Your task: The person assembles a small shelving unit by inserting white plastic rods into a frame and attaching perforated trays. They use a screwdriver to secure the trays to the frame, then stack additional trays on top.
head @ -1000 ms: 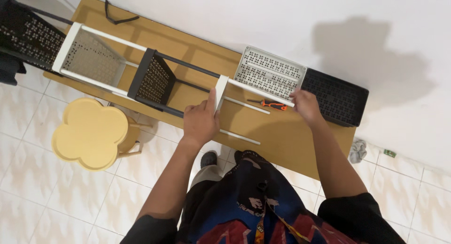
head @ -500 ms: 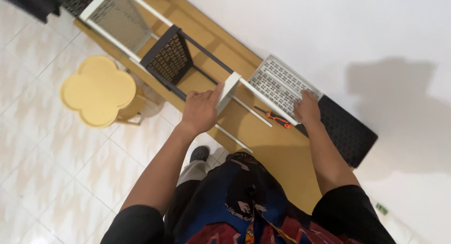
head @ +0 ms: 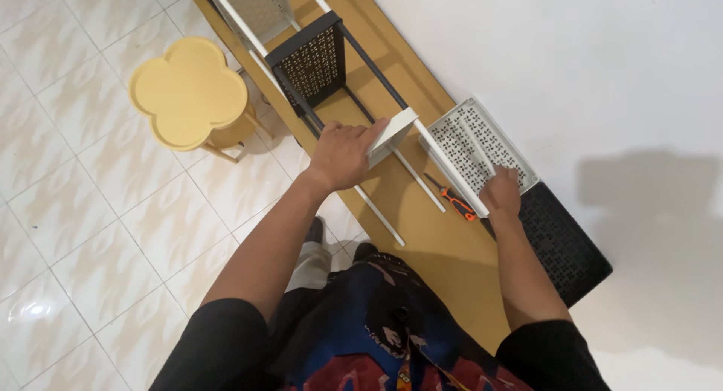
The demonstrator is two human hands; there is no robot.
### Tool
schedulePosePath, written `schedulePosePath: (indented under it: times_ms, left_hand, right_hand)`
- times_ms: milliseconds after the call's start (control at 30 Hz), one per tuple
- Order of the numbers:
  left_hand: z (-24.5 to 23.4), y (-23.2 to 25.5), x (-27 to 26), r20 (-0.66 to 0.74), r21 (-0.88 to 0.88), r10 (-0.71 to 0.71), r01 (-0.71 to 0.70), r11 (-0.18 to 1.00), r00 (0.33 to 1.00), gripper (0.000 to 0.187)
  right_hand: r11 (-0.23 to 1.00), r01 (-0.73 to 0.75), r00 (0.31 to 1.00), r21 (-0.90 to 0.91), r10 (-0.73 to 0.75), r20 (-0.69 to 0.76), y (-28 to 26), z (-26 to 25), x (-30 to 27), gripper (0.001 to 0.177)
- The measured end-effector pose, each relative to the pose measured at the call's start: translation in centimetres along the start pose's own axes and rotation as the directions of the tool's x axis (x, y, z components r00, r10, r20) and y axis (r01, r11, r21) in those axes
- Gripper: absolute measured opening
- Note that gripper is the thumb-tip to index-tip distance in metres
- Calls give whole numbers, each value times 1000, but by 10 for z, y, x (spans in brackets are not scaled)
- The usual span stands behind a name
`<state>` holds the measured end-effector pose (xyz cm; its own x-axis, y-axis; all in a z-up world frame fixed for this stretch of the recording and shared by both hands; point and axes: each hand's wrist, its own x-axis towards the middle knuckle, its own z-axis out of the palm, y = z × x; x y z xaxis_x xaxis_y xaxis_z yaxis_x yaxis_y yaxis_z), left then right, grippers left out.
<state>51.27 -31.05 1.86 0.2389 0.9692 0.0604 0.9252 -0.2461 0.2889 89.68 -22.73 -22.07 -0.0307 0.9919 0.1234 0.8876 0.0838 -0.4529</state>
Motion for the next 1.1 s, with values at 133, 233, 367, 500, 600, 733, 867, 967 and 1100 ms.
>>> schedulePosePath:
  times_ms: [133,233,367,500,600,733,867,967,1100]
  left_hand:
    - [2,1,-2,-62,8,29,-29,1000,998,72]
    - [2,1,-4,-72,-20,23,-24,1000,997,74]
    - [-1,-2,-3,-51,-37,27,-29,999,998,79]
    - [-5,-1,-3,16,-38,24,-23,999,1000,91]
    - [-5,-5,-7,-41,-90,73,-76,993,997,101]
    - [-6,-22,-15,-88,-171,190,-203,964,978,111]
    - [-14,-38,-19,-130,-42,328,-336,941,936,115]
    - [-18,-41,-23,-23,17,253,-253,967,967,113]
    - [-24,-36,-24,92,-35,185,-182,983,978,114]
  right_hand:
    - [943,-99,995,318,100,15,7,7,-28,28]
    - [859,-173,984,481,169,53,-9,4,-76,33]
    - [814,-291,952,503,193,237,-45,-7,-138,30]
    - [776,-372,912,510,202,358,-89,-24,-188,29]
    - [781,-433,882,450,265,390,-120,-36,-206,31]
    - [799,-185,963,572,31,268,-155,-58,-207,28]
    - [866,-145,964,479,15,266,-190,-89,-197,30]
    - [880,8,984,475,-92,153,-214,-107,-185,29]
    - [913,10,987,407,-75,145,-240,-120,-177,29]
